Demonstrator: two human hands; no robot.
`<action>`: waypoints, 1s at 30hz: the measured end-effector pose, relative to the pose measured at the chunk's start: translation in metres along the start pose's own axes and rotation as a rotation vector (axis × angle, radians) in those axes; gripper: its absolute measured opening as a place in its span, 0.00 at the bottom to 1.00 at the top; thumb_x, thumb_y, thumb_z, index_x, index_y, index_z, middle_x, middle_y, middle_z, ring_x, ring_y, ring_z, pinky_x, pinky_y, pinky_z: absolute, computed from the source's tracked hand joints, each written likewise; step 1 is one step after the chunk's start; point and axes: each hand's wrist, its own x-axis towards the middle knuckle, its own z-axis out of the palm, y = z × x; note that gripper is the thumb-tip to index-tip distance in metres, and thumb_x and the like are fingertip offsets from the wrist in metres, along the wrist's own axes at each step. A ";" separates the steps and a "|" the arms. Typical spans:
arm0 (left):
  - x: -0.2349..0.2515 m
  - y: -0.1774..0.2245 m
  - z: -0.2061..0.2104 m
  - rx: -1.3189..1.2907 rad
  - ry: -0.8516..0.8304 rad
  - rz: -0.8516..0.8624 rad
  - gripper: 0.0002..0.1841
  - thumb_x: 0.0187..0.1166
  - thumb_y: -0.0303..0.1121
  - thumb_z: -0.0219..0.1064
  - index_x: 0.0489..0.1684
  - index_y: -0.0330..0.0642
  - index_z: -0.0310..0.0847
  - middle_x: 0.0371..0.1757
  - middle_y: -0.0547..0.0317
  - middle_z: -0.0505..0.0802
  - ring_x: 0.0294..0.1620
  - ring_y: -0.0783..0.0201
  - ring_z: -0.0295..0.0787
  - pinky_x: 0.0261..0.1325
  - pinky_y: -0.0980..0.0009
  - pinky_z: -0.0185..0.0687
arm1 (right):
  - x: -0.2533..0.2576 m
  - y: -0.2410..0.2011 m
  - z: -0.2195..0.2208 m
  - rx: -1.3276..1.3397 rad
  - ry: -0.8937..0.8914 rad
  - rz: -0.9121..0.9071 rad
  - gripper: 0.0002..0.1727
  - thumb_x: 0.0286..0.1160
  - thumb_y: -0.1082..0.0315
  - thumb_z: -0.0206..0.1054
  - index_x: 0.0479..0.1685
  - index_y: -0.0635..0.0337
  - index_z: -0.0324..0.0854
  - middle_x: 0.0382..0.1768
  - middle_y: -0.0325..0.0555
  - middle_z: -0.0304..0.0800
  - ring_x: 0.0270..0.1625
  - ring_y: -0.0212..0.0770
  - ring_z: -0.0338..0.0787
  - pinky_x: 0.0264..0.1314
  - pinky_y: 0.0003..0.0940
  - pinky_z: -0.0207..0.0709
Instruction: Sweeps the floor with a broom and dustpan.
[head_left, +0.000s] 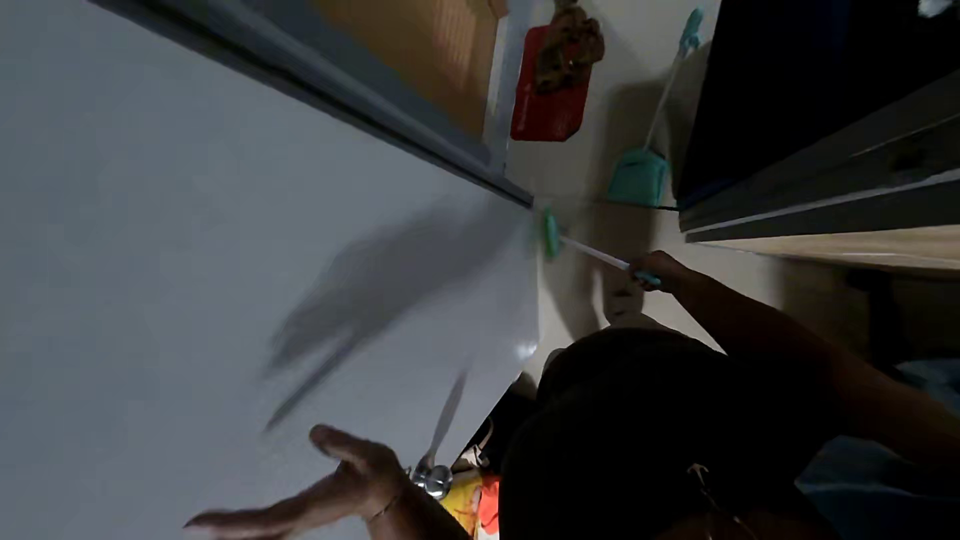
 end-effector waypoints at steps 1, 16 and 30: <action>0.004 0.007 0.009 -0.060 -0.019 0.056 0.46 0.85 0.49 0.64 0.95 0.33 0.39 0.94 0.27 0.44 0.98 0.48 0.35 0.95 0.59 0.37 | 0.003 0.008 -0.010 -0.009 0.041 0.024 0.08 0.83 0.67 0.62 0.50 0.63 0.79 0.25 0.40 0.79 0.17 0.30 0.74 0.19 0.24 0.69; 0.034 0.190 0.284 -0.924 -0.395 0.289 0.36 0.83 0.42 0.63 0.82 0.19 0.62 0.86 0.20 0.63 0.92 0.32 0.51 0.93 0.46 0.41 | -0.138 0.062 -0.092 -0.120 0.176 -0.022 0.26 0.85 0.72 0.65 0.83 0.53 0.73 0.33 0.45 0.87 0.17 0.31 0.74 0.19 0.27 0.69; 0.040 0.425 0.383 -1.378 -1.257 0.673 0.37 0.80 0.32 0.69 0.87 0.27 0.58 0.85 0.32 0.71 0.87 0.44 0.67 0.88 0.54 0.63 | -0.234 0.206 0.053 0.387 0.535 0.303 0.31 0.82 0.71 0.70 0.86 0.59 0.69 0.39 0.58 0.87 0.24 0.41 0.78 0.29 0.40 0.76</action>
